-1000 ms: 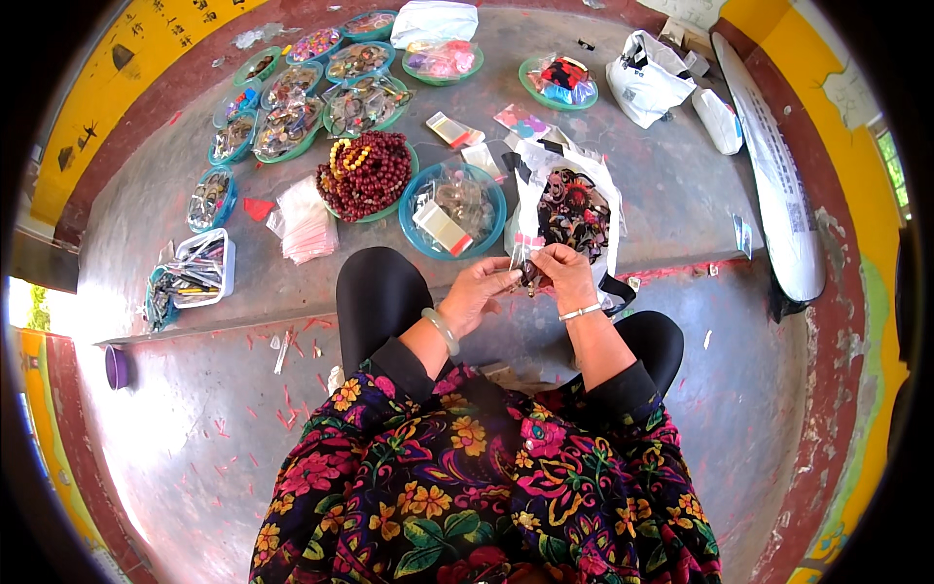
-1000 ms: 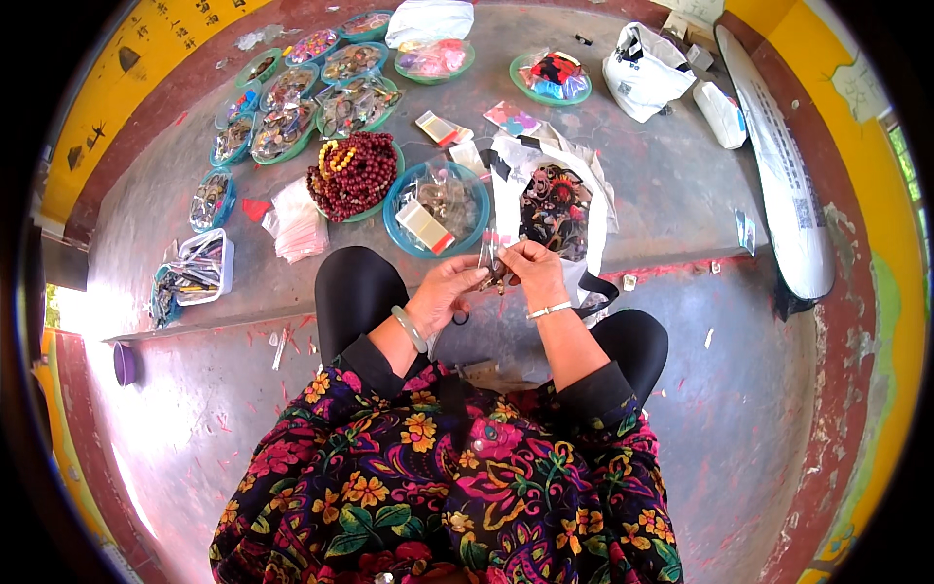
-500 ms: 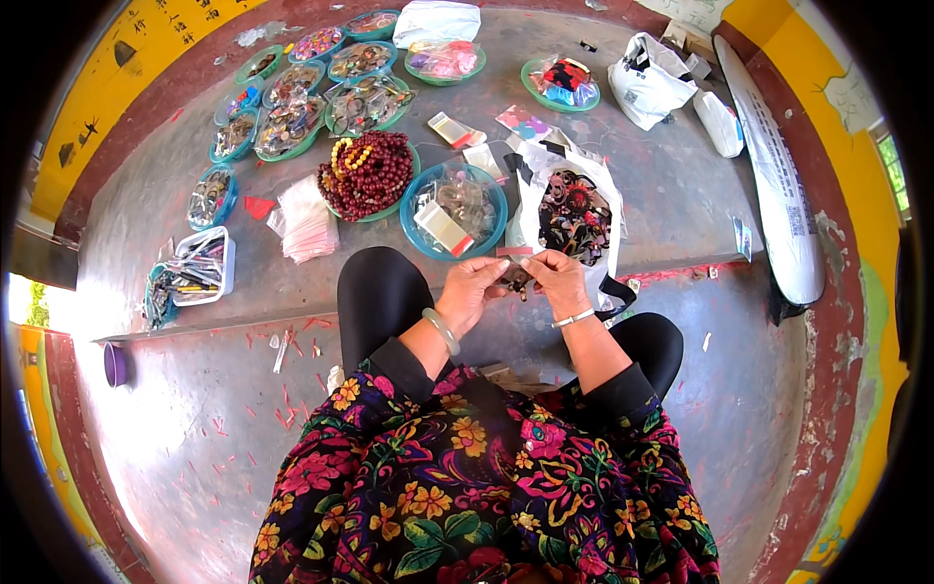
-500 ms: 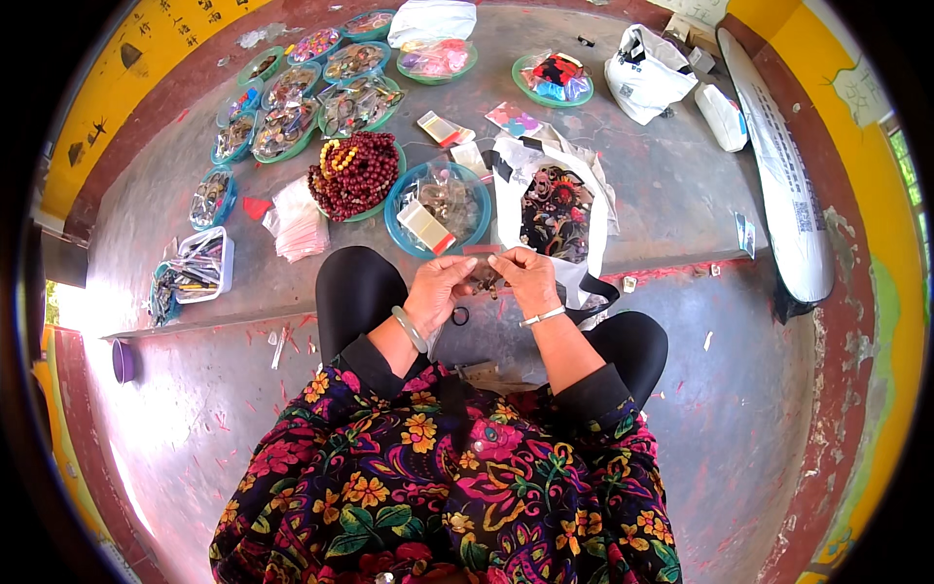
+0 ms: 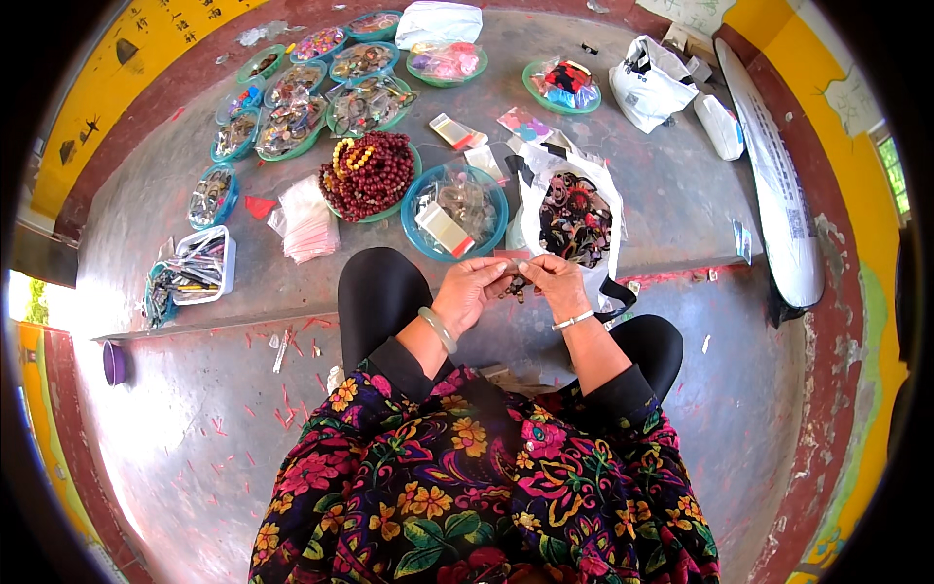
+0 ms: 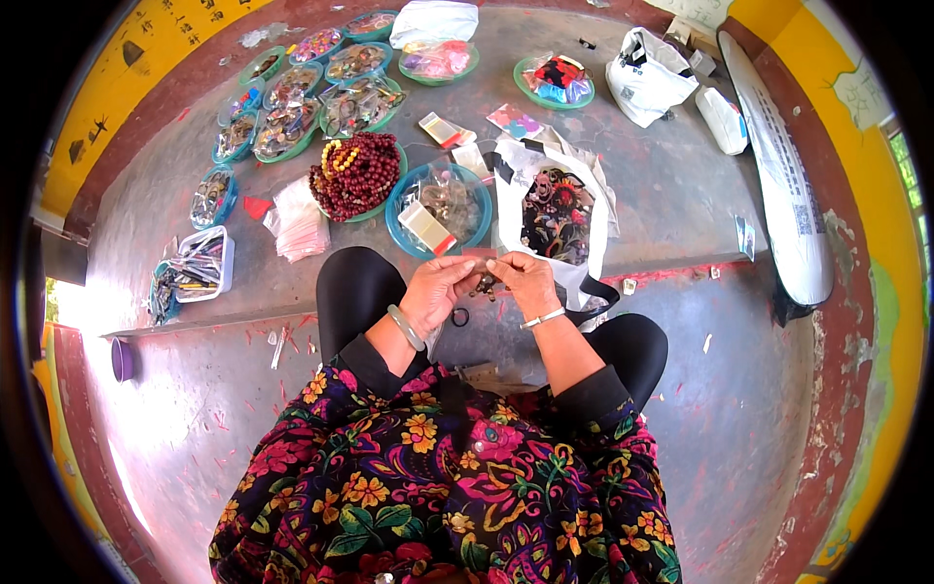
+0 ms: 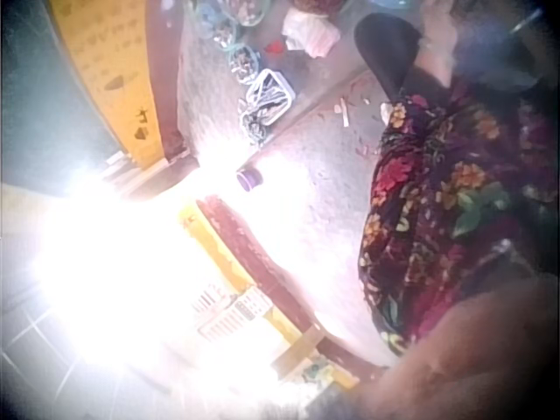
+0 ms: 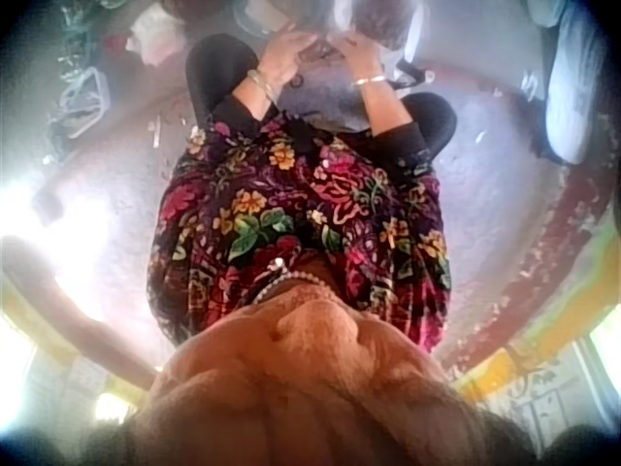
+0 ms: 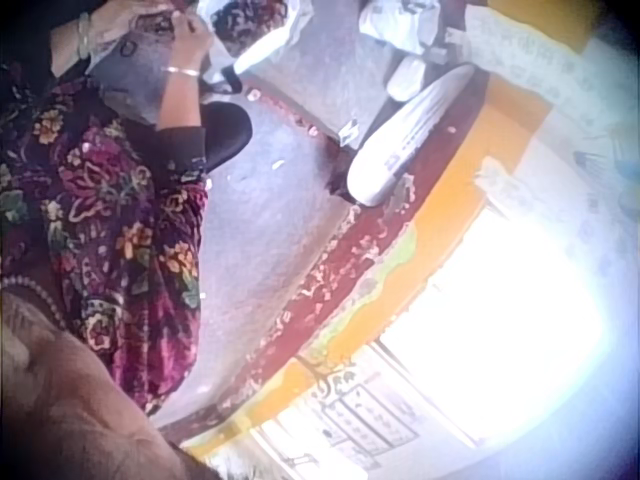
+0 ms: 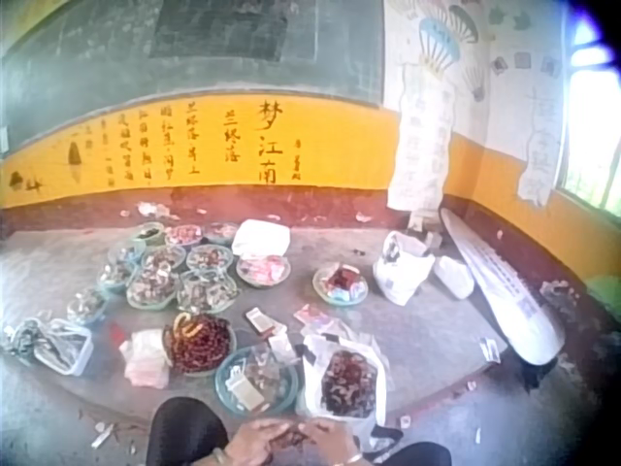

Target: The person sits on the floor surrounded by various containers of beads and jewelry supplies. They pick up small items, such as beads and elastic bands, from a white bag and the floor, then place them into small plastic bags or containers.

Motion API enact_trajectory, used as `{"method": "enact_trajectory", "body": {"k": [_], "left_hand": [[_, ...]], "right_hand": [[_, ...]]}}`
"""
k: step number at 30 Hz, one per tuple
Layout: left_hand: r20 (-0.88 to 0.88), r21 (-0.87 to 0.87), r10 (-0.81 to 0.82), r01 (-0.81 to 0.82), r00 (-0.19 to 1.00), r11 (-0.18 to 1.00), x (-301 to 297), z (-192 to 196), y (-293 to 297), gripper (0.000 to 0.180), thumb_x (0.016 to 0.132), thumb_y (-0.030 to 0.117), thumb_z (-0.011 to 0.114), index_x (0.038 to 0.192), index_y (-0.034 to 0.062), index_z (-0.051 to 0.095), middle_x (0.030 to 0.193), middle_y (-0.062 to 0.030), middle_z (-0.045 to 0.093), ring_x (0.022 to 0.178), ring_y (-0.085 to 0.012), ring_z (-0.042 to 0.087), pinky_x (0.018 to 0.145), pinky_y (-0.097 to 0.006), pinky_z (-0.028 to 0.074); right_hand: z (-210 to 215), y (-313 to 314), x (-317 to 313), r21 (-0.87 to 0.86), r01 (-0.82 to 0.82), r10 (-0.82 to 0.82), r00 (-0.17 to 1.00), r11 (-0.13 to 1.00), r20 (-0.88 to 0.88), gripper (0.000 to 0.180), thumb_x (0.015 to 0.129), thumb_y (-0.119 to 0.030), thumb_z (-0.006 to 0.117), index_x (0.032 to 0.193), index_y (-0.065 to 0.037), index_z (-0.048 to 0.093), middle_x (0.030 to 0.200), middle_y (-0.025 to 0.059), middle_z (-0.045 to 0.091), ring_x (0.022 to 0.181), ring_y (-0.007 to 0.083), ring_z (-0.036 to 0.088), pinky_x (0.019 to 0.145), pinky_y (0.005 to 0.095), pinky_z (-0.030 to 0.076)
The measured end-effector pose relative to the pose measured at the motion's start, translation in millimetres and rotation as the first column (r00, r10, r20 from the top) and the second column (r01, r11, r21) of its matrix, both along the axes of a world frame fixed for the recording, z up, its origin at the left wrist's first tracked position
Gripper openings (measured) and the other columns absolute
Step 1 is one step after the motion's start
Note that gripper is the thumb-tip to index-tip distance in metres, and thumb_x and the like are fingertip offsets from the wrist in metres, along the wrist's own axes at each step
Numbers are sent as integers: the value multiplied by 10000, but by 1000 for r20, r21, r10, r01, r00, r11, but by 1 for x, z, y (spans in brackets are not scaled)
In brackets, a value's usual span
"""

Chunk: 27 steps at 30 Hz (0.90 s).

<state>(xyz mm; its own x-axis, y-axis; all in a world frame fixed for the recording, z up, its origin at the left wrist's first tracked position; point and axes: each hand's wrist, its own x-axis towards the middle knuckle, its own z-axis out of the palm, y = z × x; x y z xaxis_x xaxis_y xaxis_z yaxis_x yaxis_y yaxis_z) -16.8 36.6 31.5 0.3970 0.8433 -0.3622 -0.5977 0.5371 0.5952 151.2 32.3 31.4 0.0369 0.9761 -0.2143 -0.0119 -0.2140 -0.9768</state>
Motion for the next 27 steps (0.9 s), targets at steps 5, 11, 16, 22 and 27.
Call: {"method": "enact_trajectory", "body": {"k": [5,11,16,22,27], "left_hand": [[25,-19,-4,4,1000,1000,-3,-9,1,104,837,26,568,916,-40,588,913,-106,624,795,-138,612,735,-234,514],[35,17,21,-21,999,1000,-1,-13,3,106,828,15,576,914,-47,583,906,-118,619,813,-160,616,746,-238,520],[18,37,33,-33,999,999,2,-17,1,117,840,8,553,935,-56,581,942,-130,611,836,-159,612,763,-236,514],[-76,69,33,-27,997,997,4,-27,1,145,865,12,510,957,-77,577,975,-141,607,877,-182,609,825,-255,493],[-253,101,-33,60,967,993,11,-28,-1,180,891,47,476,980,-68,582,927,-104,613,817,-135,601,748,-218,481]], "right_hand": [[-1,1,2,-60,-3,-1,998,998,-71,153,785,-163,670,735,-22,636,624,-37,543,543,33,438,477,185,335],[-5,1,7,-114,-74,62,992,991,-106,184,817,-234,632,785,-53,638,667,-9,589,537,57,497,491,180,373],[-14,3,9,-151,-90,88,996,984,-21,217,833,-215,598,767,-11,629,654,3,595,556,67,510,500,209,387],[-8,3,4,237,9,-114,894,971,434,97,779,-113,607,786,-18,626,653,63,591,566,156,558,517,262,430],[18,-9,-12,576,-214,-224,773,789,594,73,710,-64,639,782,-72,638,716,78,586,628,252,581,539,321,459]]}}
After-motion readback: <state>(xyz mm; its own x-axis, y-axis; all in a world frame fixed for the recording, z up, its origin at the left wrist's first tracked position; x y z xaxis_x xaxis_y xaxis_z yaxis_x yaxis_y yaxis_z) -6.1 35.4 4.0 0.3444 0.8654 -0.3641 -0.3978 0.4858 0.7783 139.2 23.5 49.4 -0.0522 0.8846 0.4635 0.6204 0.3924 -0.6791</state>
